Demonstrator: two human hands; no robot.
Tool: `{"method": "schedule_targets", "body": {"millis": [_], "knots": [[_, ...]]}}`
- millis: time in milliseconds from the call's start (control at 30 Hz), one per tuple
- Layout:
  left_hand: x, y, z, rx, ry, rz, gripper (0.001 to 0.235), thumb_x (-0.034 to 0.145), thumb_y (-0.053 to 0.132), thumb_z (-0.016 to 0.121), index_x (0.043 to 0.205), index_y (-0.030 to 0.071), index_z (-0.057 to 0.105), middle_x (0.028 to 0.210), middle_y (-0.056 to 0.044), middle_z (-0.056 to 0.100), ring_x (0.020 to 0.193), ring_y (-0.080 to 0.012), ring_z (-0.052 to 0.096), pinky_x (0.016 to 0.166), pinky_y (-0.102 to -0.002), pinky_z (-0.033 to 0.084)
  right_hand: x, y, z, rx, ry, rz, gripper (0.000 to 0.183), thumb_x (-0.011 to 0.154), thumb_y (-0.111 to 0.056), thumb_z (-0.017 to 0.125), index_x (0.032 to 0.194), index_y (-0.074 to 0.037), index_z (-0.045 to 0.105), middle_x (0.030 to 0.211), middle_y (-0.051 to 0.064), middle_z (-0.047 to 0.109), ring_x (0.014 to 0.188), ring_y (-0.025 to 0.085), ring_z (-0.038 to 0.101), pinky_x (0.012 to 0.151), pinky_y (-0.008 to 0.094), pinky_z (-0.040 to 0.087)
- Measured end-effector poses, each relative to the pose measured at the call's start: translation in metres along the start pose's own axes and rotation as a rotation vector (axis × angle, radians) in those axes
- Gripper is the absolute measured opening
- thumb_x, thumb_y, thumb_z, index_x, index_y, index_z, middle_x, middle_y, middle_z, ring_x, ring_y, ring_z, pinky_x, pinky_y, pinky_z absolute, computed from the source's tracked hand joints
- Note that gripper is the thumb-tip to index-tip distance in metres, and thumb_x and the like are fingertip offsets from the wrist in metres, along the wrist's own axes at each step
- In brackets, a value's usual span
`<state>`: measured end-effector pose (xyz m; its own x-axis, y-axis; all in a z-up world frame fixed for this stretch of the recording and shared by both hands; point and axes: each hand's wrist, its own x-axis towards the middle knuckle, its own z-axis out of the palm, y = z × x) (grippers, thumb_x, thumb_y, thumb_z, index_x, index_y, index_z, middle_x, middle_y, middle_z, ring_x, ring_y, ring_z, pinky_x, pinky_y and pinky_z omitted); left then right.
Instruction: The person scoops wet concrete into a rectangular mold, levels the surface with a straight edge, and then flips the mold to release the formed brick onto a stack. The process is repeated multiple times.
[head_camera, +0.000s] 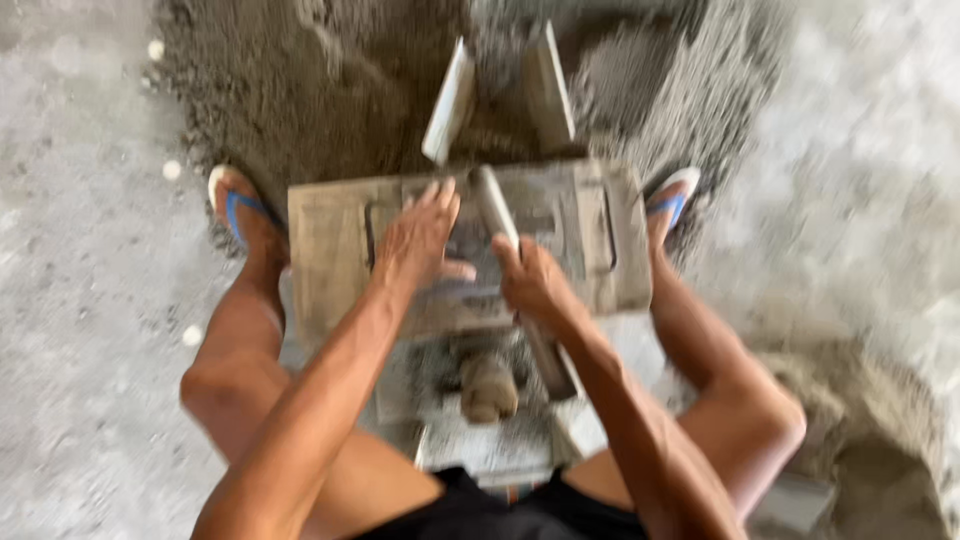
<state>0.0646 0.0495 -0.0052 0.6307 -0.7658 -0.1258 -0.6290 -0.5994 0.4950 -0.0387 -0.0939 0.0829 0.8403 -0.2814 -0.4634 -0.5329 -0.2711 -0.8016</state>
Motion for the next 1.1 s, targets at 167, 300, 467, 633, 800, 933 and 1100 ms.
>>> {"method": "schedule_targets", "body": {"millis": [167,300,467,633,800,933,1100], "knots": [[-0.002,0.002,0.007,0.094,-0.030,-0.025,0.101,0.056,0.056,0.078,0.133,0.001,0.043,0.146,-0.015,0.032,0.134,-0.0330,0.030,0.107,-0.055,0.026,-0.001,0.036,0.018,-0.175,0.137,-0.019,0.047,0.096,-0.050,0.034,0.089,-0.005,0.046,0.065,0.022,0.057,0.059,0.034,0.060,0.051,0.045,0.048],[0.003,0.001,0.010,0.173,-0.002,-0.031,0.105,0.053,0.060,0.077,0.134,0.002,0.043,0.148,-0.013,0.030,0.136,-0.0354,0.025,0.108,-0.058,0.021,0.018,0.010,-0.009,0.136,-0.112,0.355,0.044,0.094,-0.044,0.040,0.094,-0.002,0.053,0.054,0.010,0.055,0.035,0.015,0.052,0.031,0.029,0.048],[-0.005,0.020,-0.017,0.176,0.004,-0.060,0.100,0.055,0.062,0.075,0.131,0.003,0.047,0.148,-0.011,0.031,0.138,-0.0334,0.020,0.109,-0.059,0.016,-0.040,-0.070,-0.028,-0.062,0.245,-0.287,0.036,0.099,-0.038,0.031,0.092,-0.006,0.047,0.050,0.005,0.051,0.037,0.016,0.053,0.037,0.027,0.046],[-0.002,0.013,-0.005,0.225,0.043,-0.065,0.101,0.051,0.068,0.073,0.128,0.005,0.051,0.147,-0.011,0.033,0.138,-0.0321,0.020,0.108,-0.061,0.015,-0.003,0.029,0.002,1.193,0.280,0.169,0.039,0.094,-0.046,0.048,0.108,-0.011,0.042,0.085,0.004,0.053,0.072,0.016,0.056,0.070,0.036,0.047],[0.000,0.014,-0.003,0.193,0.039,-0.064,0.100,0.053,0.065,0.075,0.129,0.005,0.049,0.145,-0.012,0.034,0.137,-0.0323,0.023,0.109,-0.060,0.019,-0.031,-0.048,-0.016,0.003,-0.037,0.184,0.042,0.099,-0.039,0.032,0.099,-0.001,0.051,0.059,0.009,0.053,0.046,0.016,0.053,0.038,0.026,0.046],[-0.002,0.011,0.000,0.184,0.052,-0.069,0.104,0.051,0.069,0.073,0.130,0.005,0.049,0.147,-0.010,0.033,0.139,-0.0320,0.017,0.109,-0.060,0.016,-0.021,0.009,0.013,-0.311,0.257,-0.098,0.048,0.100,-0.043,0.023,0.104,0.001,0.044,0.069,0.018,0.052,0.053,0.025,0.059,0.045,0.037,0.053],[-0.005,0.013,-0.003,0.161,0.044,-0.053,0.095,0.054,0.053,0.080,0.129,0.004,0.048,0.146,-0.013,0.033,0.137,-0.0354,0.019,0.108,-0.062,0.019,-0.001,0.011,-0.001,0.073,-0.066,0.241,0.042,0.092,-0.043,0.041,0.081,-0.003,0.050,0.050,0.013,0.050,0.032,0.019,0.049,0.027,0.033,0.045]]}}
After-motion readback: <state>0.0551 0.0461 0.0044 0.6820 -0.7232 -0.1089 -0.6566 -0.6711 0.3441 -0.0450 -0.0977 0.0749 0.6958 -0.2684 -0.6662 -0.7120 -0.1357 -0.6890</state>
